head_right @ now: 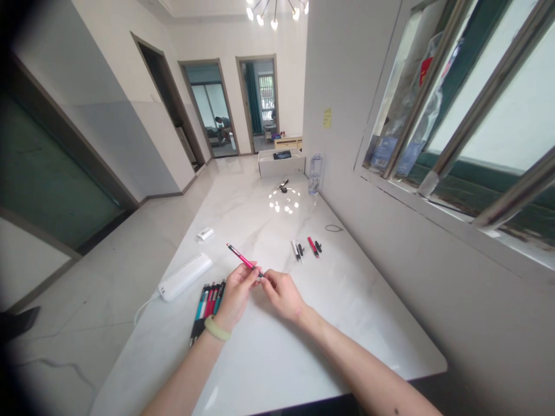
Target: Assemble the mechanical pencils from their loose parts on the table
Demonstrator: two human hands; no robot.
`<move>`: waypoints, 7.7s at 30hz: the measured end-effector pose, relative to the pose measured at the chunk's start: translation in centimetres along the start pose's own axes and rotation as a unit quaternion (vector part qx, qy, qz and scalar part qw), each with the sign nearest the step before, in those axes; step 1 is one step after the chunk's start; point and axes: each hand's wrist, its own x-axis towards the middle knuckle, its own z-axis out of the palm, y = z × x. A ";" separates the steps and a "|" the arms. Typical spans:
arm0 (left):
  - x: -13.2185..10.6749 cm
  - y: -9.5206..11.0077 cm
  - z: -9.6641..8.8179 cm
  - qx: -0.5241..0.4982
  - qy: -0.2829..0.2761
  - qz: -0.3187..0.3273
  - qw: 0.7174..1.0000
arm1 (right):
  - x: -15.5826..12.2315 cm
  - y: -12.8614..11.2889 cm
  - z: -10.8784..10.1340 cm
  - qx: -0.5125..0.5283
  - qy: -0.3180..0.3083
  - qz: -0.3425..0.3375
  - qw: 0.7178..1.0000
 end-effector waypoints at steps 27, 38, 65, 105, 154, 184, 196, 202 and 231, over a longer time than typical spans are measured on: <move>-0.5 -0.9 0.4 -0.011 -0.015 0.020 1.000 | -0.1 0.5 0.8 0.176 -0.014 0.074 0.981; -0.8 -0.6 0.6 -0.009 -0.013 0.026 1.000 | -0.1 0.6 0.7 0.165 -0.020 0.067 0.984; -0.3 0.1 0.3 0.021 -0.023 0.042 0.999 | 0.0 -0.1 0.3 0.158 -0.015 0.059 0.986; 0.4 0.3 -0.9 0.029 0.062 0.035 0.997 | 0.1 -0.3 -1.3 -0.082 0.004 -0.008 0.997; 0.9 0.9 -1.6 -0.045 0.135 0.013 0.990 | 0.1 -0.3 -0.8 -0.076 0.009 0.000 0.997; 1.8 1.0 -2.5 -0.166 0.143 -0.001 0.976 | 0.9 4.5 -1.5 -0.182 -0.072 0.007 0.981; 2.0 0.8 -2.7 -0.192 0.151 -0.001 0.970 | 1.1 5.3 -3.0 -0.213 -0.064 0.034 0.974; 2.1 0.7 -2.8 -0.189 0.152 0.003 0.970 | 1.2 5.5 -2.5 -0.273 -0.085 0.053 0.957; 1.4 0.9 -2.4 -0.003 0.211 0.080 0.974 | 0.5 1.1 -0.8 0.218 0.005 0.047 0.975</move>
